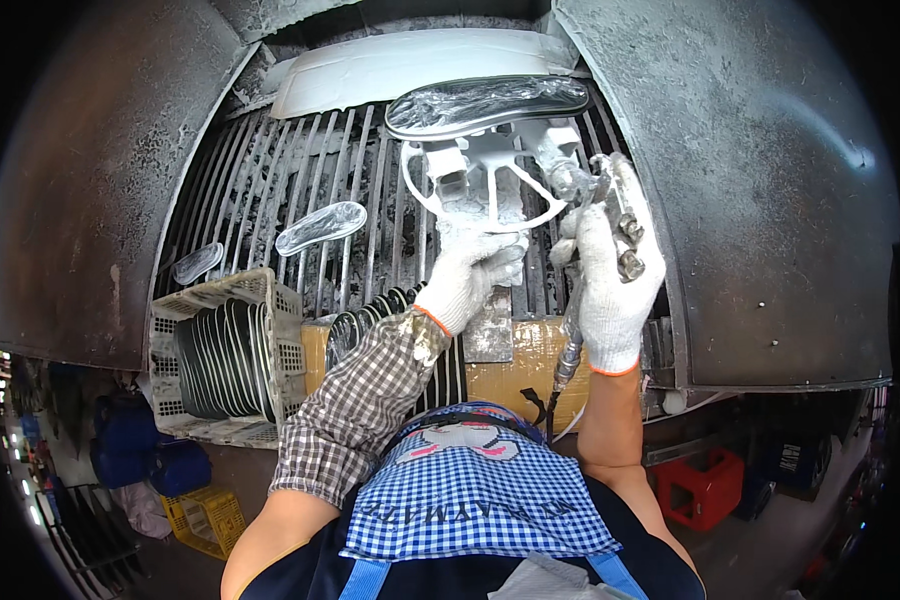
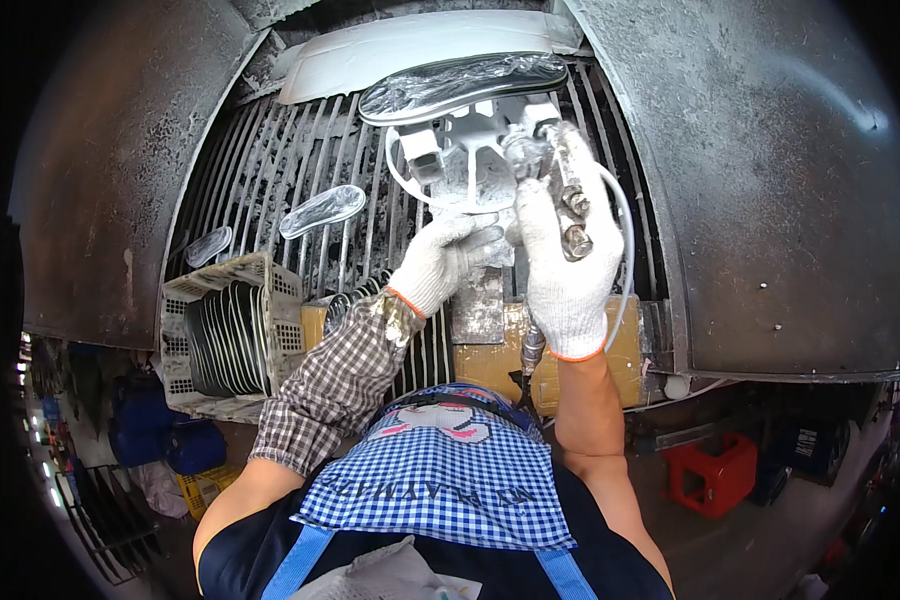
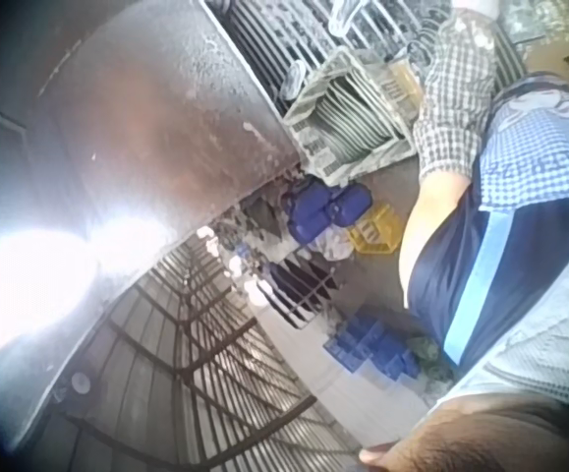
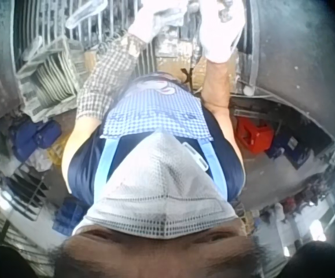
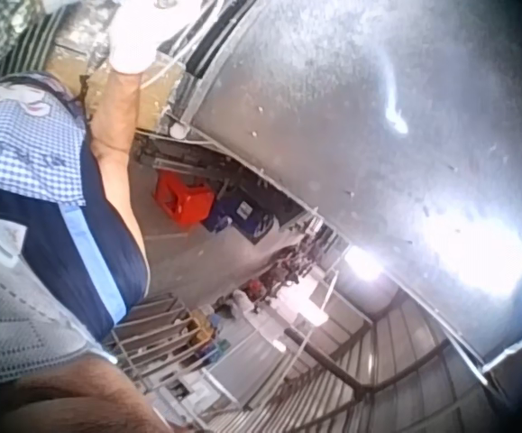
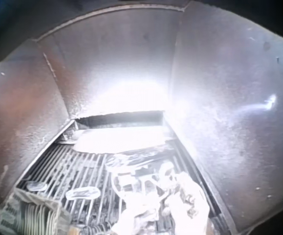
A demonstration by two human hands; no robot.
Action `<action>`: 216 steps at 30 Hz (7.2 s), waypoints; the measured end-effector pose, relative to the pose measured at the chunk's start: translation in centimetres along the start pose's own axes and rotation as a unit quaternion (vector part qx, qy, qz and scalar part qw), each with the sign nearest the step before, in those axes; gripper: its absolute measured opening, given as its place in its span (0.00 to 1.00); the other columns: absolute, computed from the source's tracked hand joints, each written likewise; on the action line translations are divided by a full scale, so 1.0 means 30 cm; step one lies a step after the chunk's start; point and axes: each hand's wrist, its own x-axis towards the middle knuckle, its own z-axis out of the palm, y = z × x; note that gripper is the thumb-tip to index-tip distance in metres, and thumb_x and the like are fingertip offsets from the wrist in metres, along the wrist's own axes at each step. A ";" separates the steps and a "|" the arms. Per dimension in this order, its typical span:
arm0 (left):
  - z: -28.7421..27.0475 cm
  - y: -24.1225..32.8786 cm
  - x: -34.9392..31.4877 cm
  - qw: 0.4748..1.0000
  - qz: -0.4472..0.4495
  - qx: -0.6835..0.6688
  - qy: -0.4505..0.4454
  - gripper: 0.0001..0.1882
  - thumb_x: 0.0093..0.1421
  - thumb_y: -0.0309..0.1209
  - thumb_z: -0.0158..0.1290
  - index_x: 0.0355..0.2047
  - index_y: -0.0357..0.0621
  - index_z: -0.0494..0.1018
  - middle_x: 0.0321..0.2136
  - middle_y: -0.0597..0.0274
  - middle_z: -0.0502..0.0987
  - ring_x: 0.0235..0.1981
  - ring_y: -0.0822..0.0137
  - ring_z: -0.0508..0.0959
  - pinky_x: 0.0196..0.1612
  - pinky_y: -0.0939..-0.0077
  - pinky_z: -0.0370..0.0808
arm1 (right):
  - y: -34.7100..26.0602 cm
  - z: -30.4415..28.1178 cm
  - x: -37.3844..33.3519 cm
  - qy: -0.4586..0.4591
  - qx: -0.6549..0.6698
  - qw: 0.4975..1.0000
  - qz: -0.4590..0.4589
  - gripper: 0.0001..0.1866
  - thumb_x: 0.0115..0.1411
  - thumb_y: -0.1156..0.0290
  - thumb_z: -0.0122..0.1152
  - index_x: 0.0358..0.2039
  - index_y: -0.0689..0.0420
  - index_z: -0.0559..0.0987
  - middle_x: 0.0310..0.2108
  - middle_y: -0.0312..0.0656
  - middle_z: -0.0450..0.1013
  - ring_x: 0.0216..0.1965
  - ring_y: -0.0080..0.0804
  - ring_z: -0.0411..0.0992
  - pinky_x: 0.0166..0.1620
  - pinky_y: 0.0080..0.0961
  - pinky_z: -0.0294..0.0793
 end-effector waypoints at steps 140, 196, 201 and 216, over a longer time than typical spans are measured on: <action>-0.172 0.284 -0.012 0.988 0.150 0.021 0.024 0.24 0.70 0.33 0.56 0.60 0.32 0.66 0.64 0.34 0.71 0.57 0.41 0.80 0.59 0.47 0.81 | -0.032 -0.087 -0.061 -0.037 0.155 0.983 0.097 0.27 0.72 0.75 0.61 0.70 0.65 0.71 0.41 0.39 0.81 0.32 0.16 0.76 0.35 0.16 0.78; -0.143 0.213 -0.052 0.995 0.084 -0.032 0.035 0.30 0.68 0.32 0.55 0.66 0.30 0.63 0.67 0.33 0.68 0.68 0.38 0.71 0.67 0.42 0.73 | -0.086 -0.228 0.017 0.095 0.099 0.989 0.049 0.28 0.73 0.74 0.61 0.70 0.67 0.69 0.40 0.39 0.78 0.33 0.15 0.73 0.33 0.16 0.76; -0.152 0.233 -0.040 0.993 0.101 -0.034 0.042 0.31 0.68 0.30 0.55 0.67 0.30 0.61 0.67 0.30 0.67 0.68 0.37 0.70 0.67 0.41 0.74 | -0.130 -0.231 -0.001 0.139 0.059 0.988 0.030 0.29 0.74 0.74 0.61 0.71 0.68 0.66 0.45 0.43 0.80 0.36 0.15 0.74 0.34 0.14 0.77; -0.182 0.302 0.000 0.988 0.141 -0.060 0.014 0.18 0.66 0.27 0.56 0.53 0.30 0.70 0.64 0.26 0.69 0.64 0.35 0.75 0.62 0.42 0.80 | -0.160 -0.250 -0.055 0.088 0.056 0.993 0.062 0.27 0.74 0.73 0.61 0.70 0.65 0.70 0.35 0.36 0.78 0.30 0.14 0.72 0.33 0.14 0.74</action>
